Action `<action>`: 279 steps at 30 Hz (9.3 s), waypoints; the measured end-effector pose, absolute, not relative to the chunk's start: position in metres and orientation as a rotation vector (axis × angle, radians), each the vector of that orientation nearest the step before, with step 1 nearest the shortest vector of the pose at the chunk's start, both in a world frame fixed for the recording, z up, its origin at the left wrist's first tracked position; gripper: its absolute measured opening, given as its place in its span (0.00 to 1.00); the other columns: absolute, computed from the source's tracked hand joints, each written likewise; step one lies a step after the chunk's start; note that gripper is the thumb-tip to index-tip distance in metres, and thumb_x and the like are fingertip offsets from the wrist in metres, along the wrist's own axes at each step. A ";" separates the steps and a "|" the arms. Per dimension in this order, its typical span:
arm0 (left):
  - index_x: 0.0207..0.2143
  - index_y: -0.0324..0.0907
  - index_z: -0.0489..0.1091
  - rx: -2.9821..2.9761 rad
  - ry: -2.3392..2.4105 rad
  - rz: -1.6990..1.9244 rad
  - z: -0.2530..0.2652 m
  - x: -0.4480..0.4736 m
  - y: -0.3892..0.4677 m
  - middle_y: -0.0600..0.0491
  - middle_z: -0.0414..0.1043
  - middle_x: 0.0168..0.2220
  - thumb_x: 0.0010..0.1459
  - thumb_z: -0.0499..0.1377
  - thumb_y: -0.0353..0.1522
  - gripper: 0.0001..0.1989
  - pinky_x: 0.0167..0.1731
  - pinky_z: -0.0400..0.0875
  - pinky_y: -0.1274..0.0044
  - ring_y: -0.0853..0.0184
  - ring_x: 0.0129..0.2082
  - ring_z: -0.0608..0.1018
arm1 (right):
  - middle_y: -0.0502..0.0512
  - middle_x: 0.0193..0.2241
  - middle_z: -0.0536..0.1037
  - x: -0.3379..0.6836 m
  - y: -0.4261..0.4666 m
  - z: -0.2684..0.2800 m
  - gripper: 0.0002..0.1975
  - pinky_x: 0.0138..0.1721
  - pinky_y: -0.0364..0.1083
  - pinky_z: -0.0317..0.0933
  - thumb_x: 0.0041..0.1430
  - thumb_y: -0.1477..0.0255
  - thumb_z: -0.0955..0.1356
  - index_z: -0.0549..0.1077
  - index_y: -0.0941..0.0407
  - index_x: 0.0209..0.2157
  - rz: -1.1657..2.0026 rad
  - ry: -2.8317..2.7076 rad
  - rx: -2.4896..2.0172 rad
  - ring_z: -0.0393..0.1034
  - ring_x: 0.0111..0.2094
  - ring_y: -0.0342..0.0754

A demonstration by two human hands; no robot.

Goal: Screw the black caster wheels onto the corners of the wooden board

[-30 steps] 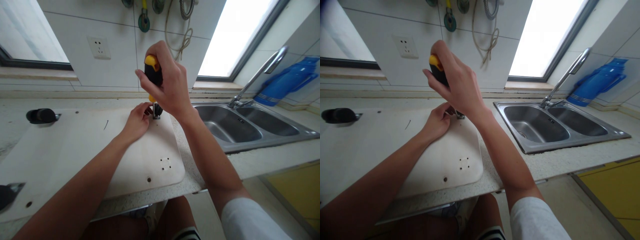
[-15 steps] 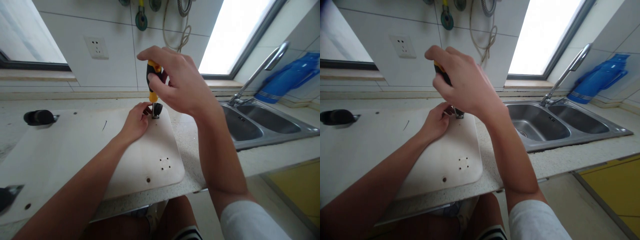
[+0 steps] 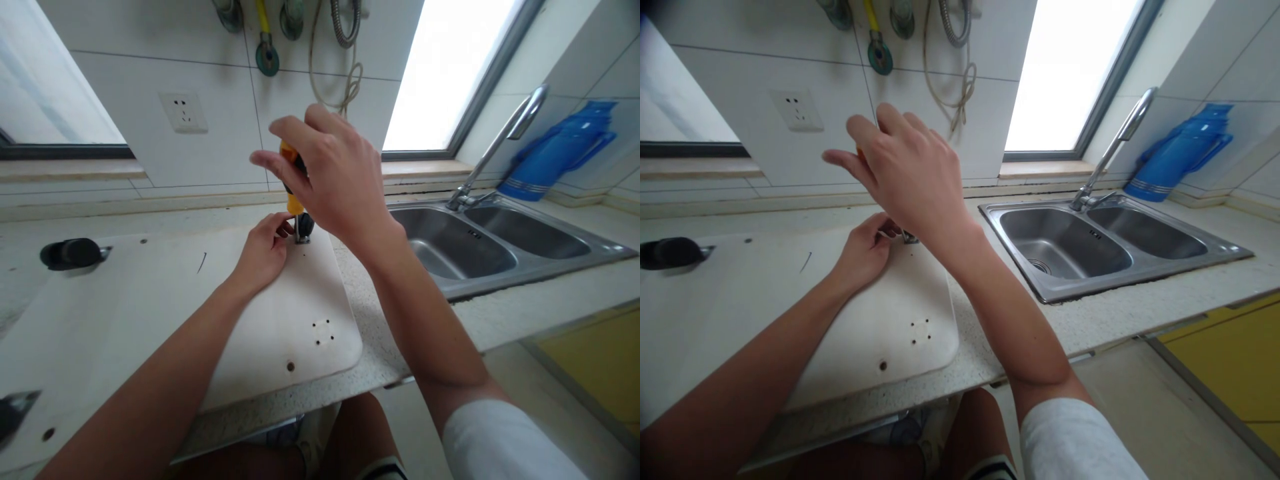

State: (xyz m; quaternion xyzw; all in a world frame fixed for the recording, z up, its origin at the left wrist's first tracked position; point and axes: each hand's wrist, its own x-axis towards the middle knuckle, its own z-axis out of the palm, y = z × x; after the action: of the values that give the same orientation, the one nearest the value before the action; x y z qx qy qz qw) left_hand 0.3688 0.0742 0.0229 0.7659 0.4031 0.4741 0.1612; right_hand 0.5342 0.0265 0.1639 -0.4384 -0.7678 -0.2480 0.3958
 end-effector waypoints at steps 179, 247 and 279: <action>0.65 0.42 0.73 2.312 1.110 1.346 0.016 0.367 0.077 0.45 0.81 0.56 0.55 0.54 0.18 0.36 0.56 0.80 0.61 0.58 0.49 0.82 | 0.51 0.36 0.79 0.568 0.035 0.171 0.10 0.43 0.52 0.59 0.72 0.59 0.71 0.69 0.48 0.41 -0.054 -2.058 -1.005 0.70 0.38 0.52; 0.55 0.47 0.71 2.292 1.194 1.390 0.018 0.368 0.073 0.46 0.80 0.55 0.56 0.57 0.16 0.28 0.60 0.77 0.51 0.51 0.55 0.80 | 0.57 0.36 0.81 0.575 0.027 0.175 0.14 0.39 0.55 0.58 0.68 0.57 0.74 0.69 0.48 0.36 -0.103 -1.959 -1.125 0.72 0.39 0.60; 0.55 0.46 0.71 2.312 1.222 1.399 0.016 0.371 0.073 0.45 0.79 0.52 0.55 0.57 0.16 0.28 0.57 0.76 0.54 0.51 0.53 0.79 | 0.52 0.43 0.79 0.568 0.012 0.171 0.16 0.47 0.49 0.62 0.76 0.61 0.69 0.70 0.50 0.60 -0.143 -2.268 -1.112 0.71 0.41 0.50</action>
State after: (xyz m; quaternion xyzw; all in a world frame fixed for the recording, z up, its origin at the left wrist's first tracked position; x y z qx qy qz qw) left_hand 0.3712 0.0734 0.0162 0.7766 0.4103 0.4700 0.0876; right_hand 0.5676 0.0123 0.1714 -0.4193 -0.8548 -0.0540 0.3010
